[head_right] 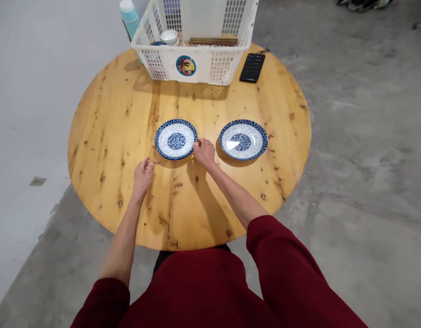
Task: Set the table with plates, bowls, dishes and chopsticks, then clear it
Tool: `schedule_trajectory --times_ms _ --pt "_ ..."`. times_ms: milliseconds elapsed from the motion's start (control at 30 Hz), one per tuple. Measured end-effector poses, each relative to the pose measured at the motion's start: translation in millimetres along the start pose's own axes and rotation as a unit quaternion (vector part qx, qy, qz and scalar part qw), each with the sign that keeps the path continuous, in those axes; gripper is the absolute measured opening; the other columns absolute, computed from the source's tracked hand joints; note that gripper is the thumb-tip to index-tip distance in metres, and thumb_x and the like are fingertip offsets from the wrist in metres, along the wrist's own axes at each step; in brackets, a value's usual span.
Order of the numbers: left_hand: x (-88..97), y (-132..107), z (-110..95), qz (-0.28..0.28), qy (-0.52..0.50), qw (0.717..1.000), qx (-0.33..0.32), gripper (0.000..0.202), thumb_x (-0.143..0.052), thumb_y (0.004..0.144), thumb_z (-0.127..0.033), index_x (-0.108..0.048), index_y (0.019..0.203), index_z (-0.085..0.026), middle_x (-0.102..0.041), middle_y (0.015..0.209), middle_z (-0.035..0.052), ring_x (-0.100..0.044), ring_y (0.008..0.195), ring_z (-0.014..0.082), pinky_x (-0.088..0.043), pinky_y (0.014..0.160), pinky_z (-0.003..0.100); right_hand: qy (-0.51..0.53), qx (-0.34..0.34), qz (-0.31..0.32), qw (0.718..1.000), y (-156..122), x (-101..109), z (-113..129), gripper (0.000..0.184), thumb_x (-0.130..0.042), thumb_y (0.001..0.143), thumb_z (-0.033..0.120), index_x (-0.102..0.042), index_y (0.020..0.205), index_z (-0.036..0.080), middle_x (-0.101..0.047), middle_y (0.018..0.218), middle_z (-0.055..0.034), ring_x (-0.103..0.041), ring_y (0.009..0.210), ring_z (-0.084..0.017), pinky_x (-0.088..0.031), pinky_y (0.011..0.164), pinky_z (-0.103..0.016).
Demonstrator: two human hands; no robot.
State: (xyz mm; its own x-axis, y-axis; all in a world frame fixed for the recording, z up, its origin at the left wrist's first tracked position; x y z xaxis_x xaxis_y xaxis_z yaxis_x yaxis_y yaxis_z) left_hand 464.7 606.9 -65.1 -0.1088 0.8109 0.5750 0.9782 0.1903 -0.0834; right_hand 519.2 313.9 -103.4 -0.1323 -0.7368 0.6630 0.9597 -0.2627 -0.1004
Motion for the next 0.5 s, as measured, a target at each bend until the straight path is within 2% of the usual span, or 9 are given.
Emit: schedule_trajectory --times_ms 100,233,400,500 --pt "-16.3 37.1 -6.3 0.012 0.023 1.0 -0.011 0.042 -0.059 0.093 -0.03 -0.064 0.126 -0.004 -0.068 0.115 0.0193 -0.068 0.104 0.0278 -0.049 0.102 0.043 -0.028 -0.027 -0.01 0.999 0.2 0.9 8.5 0.034 -0.046 0.09 0.028 -0.073 0.104 0.013 -0.072 0.1 -0.0142 -0.064 0.098 -0.028 -0.048 0.094 -0.038" --pt "-32.8 67.8 -23.4 0.056 0.006 0.996 -0.069 0.032 -0.058 0.094 -0.025 -0.065 0.12 -0.007 -0.07 0.107 0.0132 -0.065 0.098 0.0231 -0.05 0.095 0.037 -0.046 -0.065 -0.014 0.997 1.2 2.9 19.1 0.031 -0.047 0.092 0.026 -0.072 0.105 0.013 -0.069 0.104 -0.0156 -0.063 0.099 -0.028 -0.048 0.094 -0.038" --pt "-41.4 86.2 -33.3 0.095 -0.01 0.988 -0.122 0.022 -0.054 0.098 -0.021 -0.062 0.107 -0.002 -0.067 0.092 0.0079 -0.055 0.081 0.0153 -0.047 0.086 0.032 -0.033 -0.109 -0.05 0.992 2.2 7.3 26.5 0.033 -0.047 0.092 0.025 -0.068 0.116 0.016 -0.064 0.115 -0.0151 -0.061 0.099 -0.027 -0.049 0.094 -0.041" --pt "-43.6 88.9 -31.4 0.104 -0.045 0.984 -0.136 0.019 -0.056 0.095 -0.019 -0.06 0.108 -0.005 -0.063 0.093 0.0047 -0.052 0.087 0.0153 -0.045 0.092 0.031 -0.016 -0.131 -0.077 0.988 -2.2 8.6 29.3 0.03 -0.047 0.091 0.022 -0.068 0.111 0.017 -0.063 0.116 -0.0137 -0.059 0.099 -0.026 -0.049 0.094 -0.04"
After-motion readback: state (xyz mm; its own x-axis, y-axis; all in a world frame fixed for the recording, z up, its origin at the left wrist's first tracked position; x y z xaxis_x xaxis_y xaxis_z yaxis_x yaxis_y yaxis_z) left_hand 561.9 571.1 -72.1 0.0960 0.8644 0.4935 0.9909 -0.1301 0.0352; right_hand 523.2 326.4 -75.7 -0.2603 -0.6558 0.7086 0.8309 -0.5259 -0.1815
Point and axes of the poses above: each hand's wrist, its own y-axis towards the middle knuckle, its own x-axis out of the back of the hand, z = x × y, the point moved 8 cm from there along y, towards the middle knuckle
